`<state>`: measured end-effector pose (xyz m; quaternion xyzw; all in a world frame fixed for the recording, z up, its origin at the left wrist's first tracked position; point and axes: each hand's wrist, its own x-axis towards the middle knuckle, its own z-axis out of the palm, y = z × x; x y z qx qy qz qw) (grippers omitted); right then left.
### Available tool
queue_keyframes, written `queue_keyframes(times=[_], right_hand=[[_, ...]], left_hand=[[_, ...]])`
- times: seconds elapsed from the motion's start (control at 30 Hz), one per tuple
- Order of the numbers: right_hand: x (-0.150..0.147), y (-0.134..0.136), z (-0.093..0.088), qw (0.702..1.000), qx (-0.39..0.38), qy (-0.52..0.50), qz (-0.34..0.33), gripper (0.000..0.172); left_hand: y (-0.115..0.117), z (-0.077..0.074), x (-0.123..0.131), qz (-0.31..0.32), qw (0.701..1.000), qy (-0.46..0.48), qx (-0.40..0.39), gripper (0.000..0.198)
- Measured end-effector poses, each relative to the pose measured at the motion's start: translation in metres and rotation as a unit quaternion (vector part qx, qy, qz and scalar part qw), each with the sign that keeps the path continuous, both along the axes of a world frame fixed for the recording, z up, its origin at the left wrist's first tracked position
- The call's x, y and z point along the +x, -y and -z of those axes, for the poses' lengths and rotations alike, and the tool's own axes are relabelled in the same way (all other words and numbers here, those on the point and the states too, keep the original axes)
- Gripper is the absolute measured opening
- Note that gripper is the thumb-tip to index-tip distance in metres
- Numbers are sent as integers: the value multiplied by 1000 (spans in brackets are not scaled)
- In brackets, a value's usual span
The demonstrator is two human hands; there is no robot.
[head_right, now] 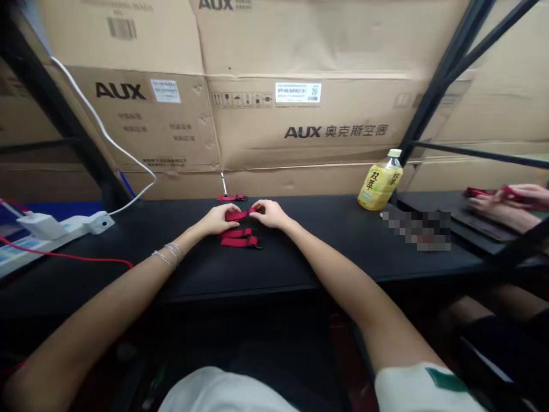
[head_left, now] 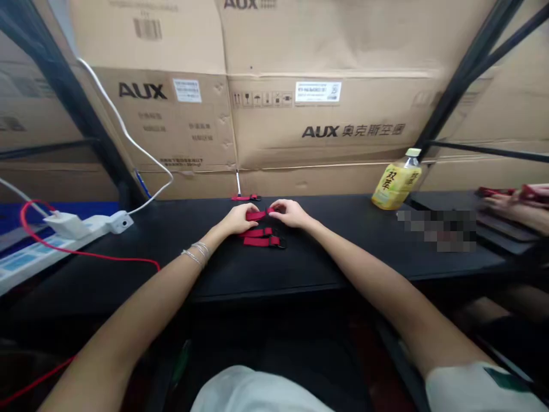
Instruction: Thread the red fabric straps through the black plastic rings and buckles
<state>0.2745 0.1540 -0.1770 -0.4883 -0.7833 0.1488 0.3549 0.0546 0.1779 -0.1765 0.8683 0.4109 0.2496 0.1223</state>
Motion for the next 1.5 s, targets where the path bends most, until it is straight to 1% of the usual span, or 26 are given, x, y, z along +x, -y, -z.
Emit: queue_keyframes(times=[0.13,0.17,0.27,0.37,0.53,0.67,0.97,1.13,1.3,1.5], right_hand=[[-1,0,0,1000,-5,-8,0,24],[-1,0,0,1000,-4,-6,3,24],[-2,1,-1,1000,1,0,5,29],[-4,3,-2,1000,1,-3,4,35],[-5,5,0,1000,4,-16,-16,33],[-4,4,1,999,4,-26,-33,34],[-3,3,1,1000,19,16,-11,38],[-3,2,2,999,20,-11,-23,38],[-3,3,2,998,27,-47,-44,38],[-3,3,3,995,41,-65,-56,39]], left_hand=[[-2,1,1,-9,1000,-6,-1,28],[-1,1,2,-10,1000,-10,-3,28],[0,-1,3,-13,1000,-17,-2,34],[2,-3,4,-16,1000,-17,0,36],[5,-4,4,-16,1000,-13,-4,40],[7,-3,5,-2,1000,9,-16,42],[8,-3,7,10,999,22,-22,42],[11,-5,8,38,997,39,-52,39],[13,-5,10,55,995,50,-62,39],[18,-8,14,35,998,46,-33,44]])
